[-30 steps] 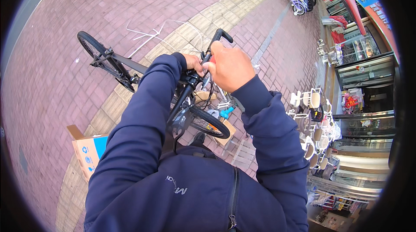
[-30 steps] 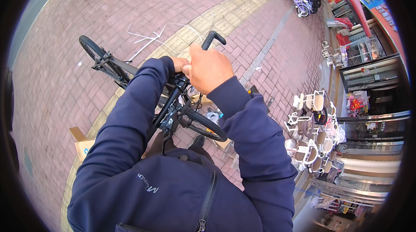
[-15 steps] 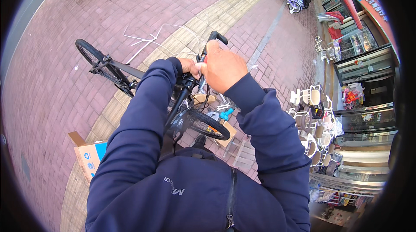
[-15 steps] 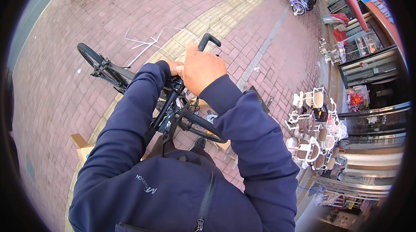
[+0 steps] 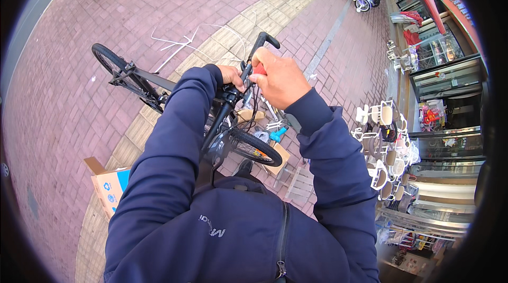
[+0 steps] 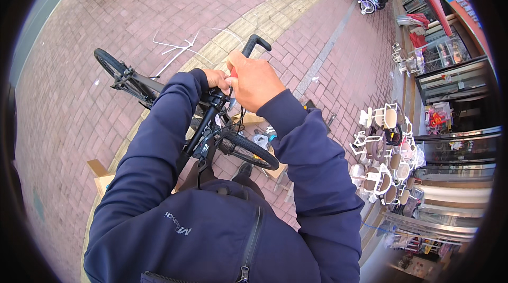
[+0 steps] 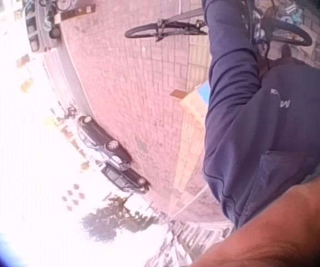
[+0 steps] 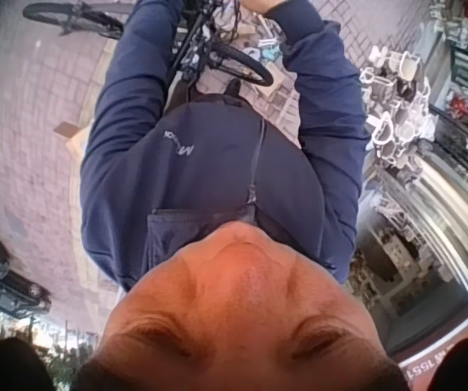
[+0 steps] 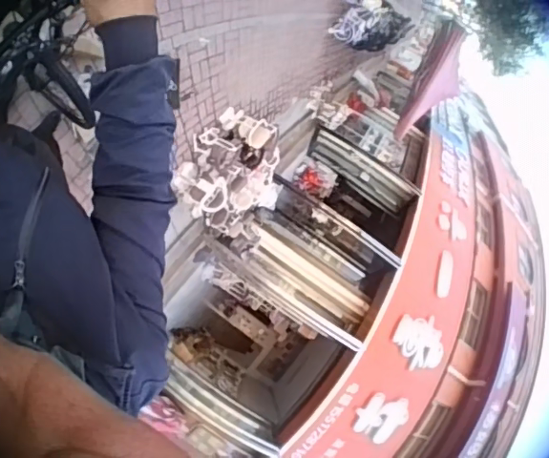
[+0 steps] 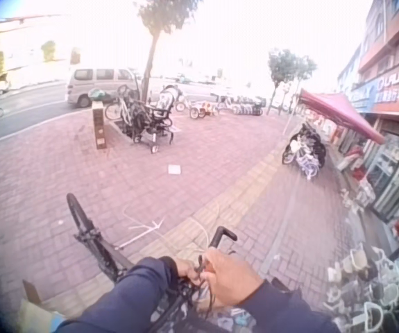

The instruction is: The person assembles a bicycle by tightening the handlebar stem with a yellow hex key, then unpacks a small box to retrieve a bell. They attach the bell to the handlebar using a red-handled screwdriver and tighten it securely.

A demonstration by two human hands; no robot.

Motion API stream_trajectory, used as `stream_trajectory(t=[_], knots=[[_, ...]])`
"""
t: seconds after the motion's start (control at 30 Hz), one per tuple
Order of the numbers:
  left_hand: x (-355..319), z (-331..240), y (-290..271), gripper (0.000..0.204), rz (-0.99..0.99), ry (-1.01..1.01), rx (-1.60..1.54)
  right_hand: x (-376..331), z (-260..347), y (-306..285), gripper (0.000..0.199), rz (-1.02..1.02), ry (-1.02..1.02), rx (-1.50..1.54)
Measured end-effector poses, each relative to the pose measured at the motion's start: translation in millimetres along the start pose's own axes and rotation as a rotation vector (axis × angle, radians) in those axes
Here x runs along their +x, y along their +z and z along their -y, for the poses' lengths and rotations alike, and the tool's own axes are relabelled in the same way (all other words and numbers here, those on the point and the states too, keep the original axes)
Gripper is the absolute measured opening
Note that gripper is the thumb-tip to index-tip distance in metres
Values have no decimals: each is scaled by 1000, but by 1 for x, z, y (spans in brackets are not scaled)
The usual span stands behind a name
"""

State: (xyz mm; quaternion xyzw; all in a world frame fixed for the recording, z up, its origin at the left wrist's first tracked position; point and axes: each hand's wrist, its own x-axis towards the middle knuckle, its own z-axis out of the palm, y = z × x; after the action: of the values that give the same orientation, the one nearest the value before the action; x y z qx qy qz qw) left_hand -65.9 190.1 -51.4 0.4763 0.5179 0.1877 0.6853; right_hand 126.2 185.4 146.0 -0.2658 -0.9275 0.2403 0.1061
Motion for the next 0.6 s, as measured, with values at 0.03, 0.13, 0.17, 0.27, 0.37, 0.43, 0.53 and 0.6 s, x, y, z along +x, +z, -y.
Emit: stream_trajectory(t=[0.03,0.13,0.17,0.27,0.37,0.43,0.53,0.6], knots=[[-2,-2,1,33,-18,-7,-4,-1,0,0,26,4,69,-14],[-3,-4,0,31,-19,-25,14,-4,0,3,26,-41,223,-80],[0,-2,0,28,-39,-5,43,-4,-1,6,26,-79,226,-96],[8,6,-5,26,-29,44,10,-5,-7,9,27,-231,-32,67],[14,16,-7,26,23,-40,-107,-8,-9,12,30,-129,34,50],[18,19,-6,26,-10,-6,-93,-7,-5,18,31,-166,90,21],[19,17,-6,25,-137,39,12,-9,1,18,31,-243,117,28],[14,11,-12,24,-250,114,219,-24,-3,8,28,-311,93,62]])
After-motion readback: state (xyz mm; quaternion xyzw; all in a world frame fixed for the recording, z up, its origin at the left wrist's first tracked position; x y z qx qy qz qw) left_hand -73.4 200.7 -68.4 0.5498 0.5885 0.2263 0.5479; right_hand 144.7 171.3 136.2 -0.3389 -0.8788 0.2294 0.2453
